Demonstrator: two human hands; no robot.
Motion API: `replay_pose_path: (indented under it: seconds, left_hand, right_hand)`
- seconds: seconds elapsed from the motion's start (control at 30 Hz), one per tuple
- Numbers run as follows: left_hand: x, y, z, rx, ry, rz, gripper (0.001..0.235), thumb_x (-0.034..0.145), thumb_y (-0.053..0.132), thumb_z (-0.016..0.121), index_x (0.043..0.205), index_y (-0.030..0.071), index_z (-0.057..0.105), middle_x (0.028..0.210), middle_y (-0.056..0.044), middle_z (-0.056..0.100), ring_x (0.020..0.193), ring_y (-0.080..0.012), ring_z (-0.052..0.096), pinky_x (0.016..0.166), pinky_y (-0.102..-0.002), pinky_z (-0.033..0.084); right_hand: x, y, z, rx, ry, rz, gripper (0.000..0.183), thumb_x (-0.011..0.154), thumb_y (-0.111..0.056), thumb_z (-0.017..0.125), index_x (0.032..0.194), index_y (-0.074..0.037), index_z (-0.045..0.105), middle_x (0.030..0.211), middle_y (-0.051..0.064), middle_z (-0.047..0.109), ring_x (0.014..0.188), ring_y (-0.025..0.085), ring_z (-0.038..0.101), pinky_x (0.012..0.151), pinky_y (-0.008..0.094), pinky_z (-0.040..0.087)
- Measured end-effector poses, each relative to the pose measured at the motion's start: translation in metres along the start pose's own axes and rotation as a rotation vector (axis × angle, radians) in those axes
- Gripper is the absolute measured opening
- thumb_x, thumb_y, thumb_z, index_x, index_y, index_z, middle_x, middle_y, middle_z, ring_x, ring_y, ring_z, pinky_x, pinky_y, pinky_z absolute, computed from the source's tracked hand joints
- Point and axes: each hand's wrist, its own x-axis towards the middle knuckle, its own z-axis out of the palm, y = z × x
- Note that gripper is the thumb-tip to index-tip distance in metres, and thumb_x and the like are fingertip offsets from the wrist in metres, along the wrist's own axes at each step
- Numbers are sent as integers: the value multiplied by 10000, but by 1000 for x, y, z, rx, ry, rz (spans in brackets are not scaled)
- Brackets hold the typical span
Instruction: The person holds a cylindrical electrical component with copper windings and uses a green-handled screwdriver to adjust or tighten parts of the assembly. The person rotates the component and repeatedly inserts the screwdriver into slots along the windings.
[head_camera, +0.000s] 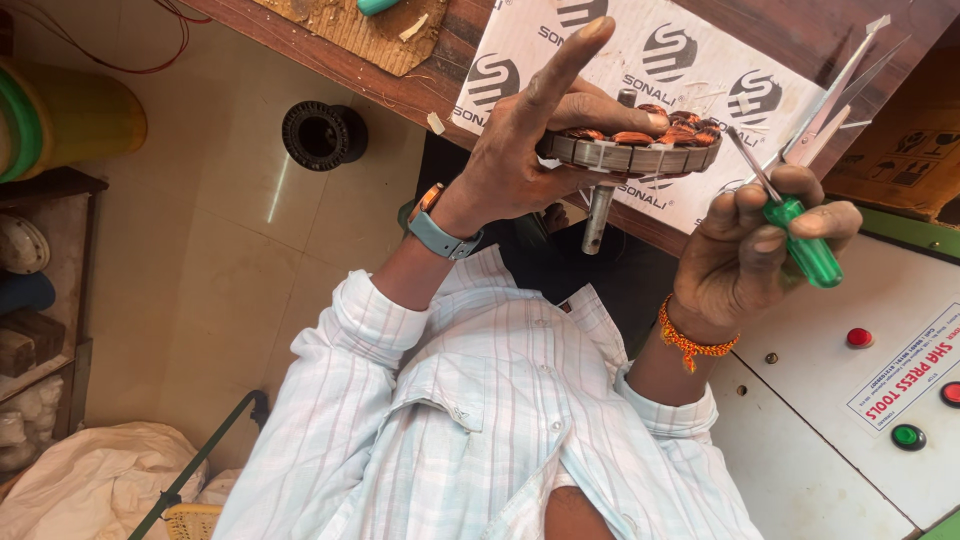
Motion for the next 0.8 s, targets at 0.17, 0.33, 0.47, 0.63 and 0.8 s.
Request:
replay_pose_path:
  seconds: [0.17, 0.33, 0.47, 0.63, 0.8]
  left_hand:
    - [-4, 1, 0, -1, -30, -22, 1133, 906, 142, 928, 1712, 225, 136, 1325, 0, 713, 1268, -156, 698, 1253, -342, 463]
    - [-4, -2, 4, 37, -35, -12, 1120, 882, 125, 927, 1698, 269, 175, 1381, 28, 682, 1278, -139, 681, 1250, -338, 465]
    - [-2, 0, 4, 73, -32, 16, 1114, 864, 132, 923, 1693, 270, 191, 1410, 47, 677, 1274, -132, 675, 1223, -336, 484]
    - [0, 9, 5, 146, -67, 64, 1077, 908, 191, 929, 1695, 205, 192, 1382, 55, 693, 1258, -141, 674, 1104, -325, 528]
    - [4, 15, 9, 162, -84, 123, 1023, 937, 226, 910, 1683, 186, 211, 1366, 32, 699, 1246, -168, 672, 1033, -314, 529]
  right_hand:
    - [3, -2, 2, 3, 23, 22, 176, 1064, -99, 634, 1169, -81, 493, 1272, 203, 657, 1141, 248, 731, 952, 368, 635]
    - [4, -3, 2, -45, -17, 8, 205, 1064, -170, 653, 1189, -110, 503, 1216, 175, 700, 1146, 279, 737, 959, 387, 638]
    - [6, -4, 3, -75, -12, -4, 219, 1059, -176, 661, 1197, -98, 509, 1184, 198, 715, 1114, 283, 744, 942, 392, 640]
    - [8, -9, 7, -144, -16, -33, 229, 1051, -187, 669, 1190, -91, 515, 1158, 218, 713, 1075, 285, 754, 902, 382, 650]
    - [6, -8, 14, -221, 6, -81, 243, 1043, -183, 699, 1186, -72, 536, 1144, 232, 711, 1053, 291, 758, 909, 399, 651]
